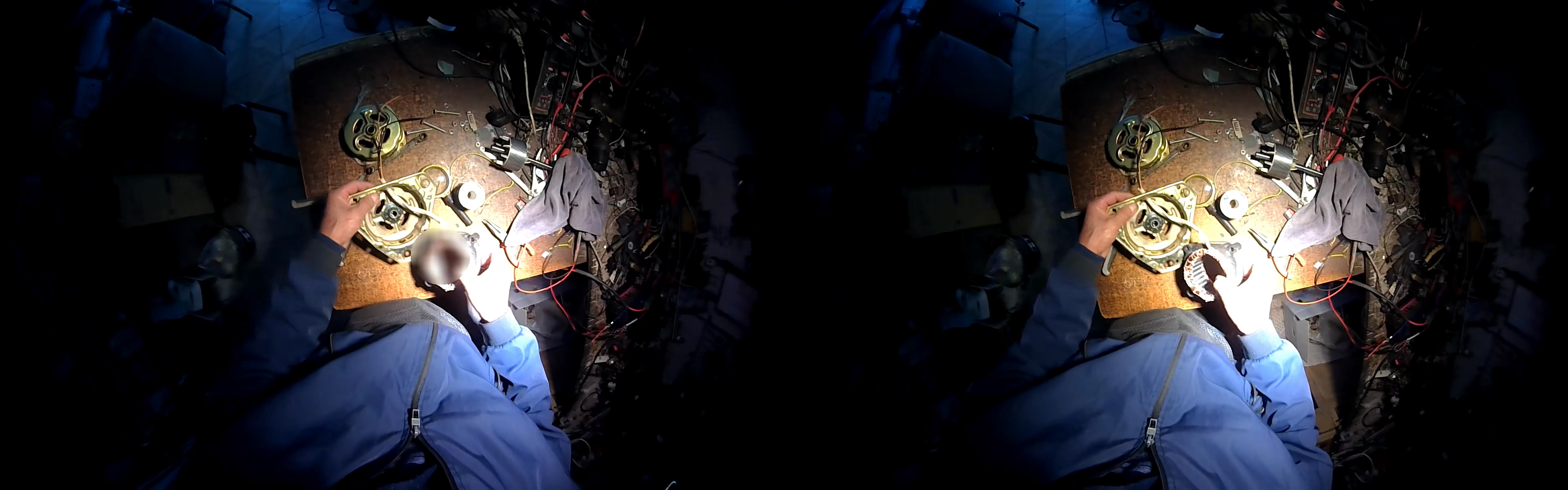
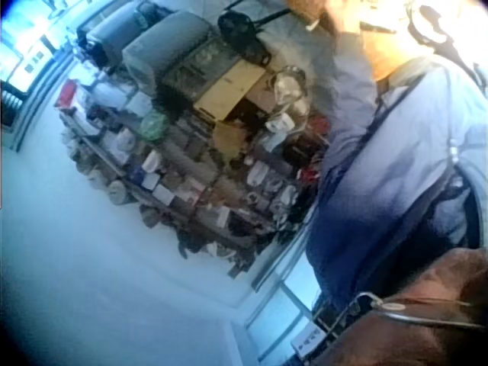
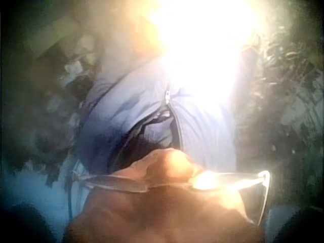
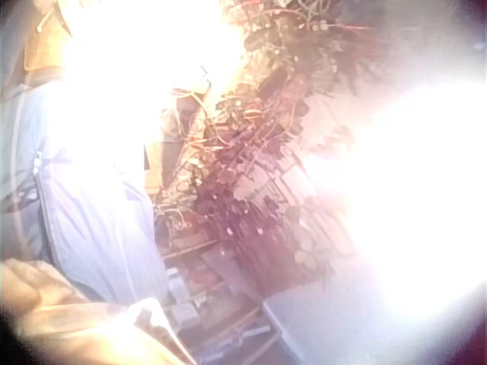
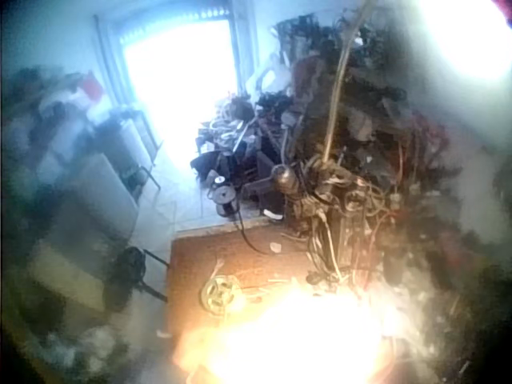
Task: The person assembles a small electric motor on a cluttered workbench. They insert a rotor into a stator housing, align the components, and secure a circular cover plate using a screwdriver. The person also uses a brush to clean the internal parts of the motor during the process.
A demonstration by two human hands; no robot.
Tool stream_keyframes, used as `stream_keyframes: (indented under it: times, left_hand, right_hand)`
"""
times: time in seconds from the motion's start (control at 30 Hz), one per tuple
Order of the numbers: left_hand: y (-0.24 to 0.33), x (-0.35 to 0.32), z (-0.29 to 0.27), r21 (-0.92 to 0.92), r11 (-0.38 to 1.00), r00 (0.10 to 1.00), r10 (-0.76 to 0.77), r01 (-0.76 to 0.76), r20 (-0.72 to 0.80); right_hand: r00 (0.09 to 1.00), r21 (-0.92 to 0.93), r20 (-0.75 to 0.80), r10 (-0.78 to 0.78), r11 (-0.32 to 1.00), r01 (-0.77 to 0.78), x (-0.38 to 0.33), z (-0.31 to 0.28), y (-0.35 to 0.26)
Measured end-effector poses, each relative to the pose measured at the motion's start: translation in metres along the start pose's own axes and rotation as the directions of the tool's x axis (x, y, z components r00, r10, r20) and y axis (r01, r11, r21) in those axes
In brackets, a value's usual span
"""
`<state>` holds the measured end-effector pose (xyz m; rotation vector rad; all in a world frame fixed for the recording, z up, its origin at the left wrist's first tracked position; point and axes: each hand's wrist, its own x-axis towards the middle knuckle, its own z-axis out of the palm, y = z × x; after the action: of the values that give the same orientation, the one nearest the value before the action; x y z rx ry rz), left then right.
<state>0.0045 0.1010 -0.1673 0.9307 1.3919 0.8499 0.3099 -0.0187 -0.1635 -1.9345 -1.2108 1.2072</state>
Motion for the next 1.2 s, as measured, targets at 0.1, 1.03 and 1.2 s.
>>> stream_keyframes:
  times: [0.1,1.03,1.2]
  left_hand:
    - [-0.025,-0.019,0.019,-0.137,0.99,0.998,-0.034,0.039,0.044]
    - [0.009,-0.1,0.119,-0.553,0.705,0.864,-0.172,0.444,0.474]
    - [0.008,-0.104,0.11,-0.663,0.563,0.847,-0.137,0.494,0.514]
  right_hand:
    - [0.989,-0.127,-0.145,-0.029,0.992,0.011,-0.014,-0.021,-0.009]
    - [0.849,-0.626,-0.077,-0.523,0.688,0.367,-0.039,-0.008,-0.113]
    - [0.986,-0.024,-0.082,-0.146,0.989,0.145,-0.031,-0.042,-0.089]
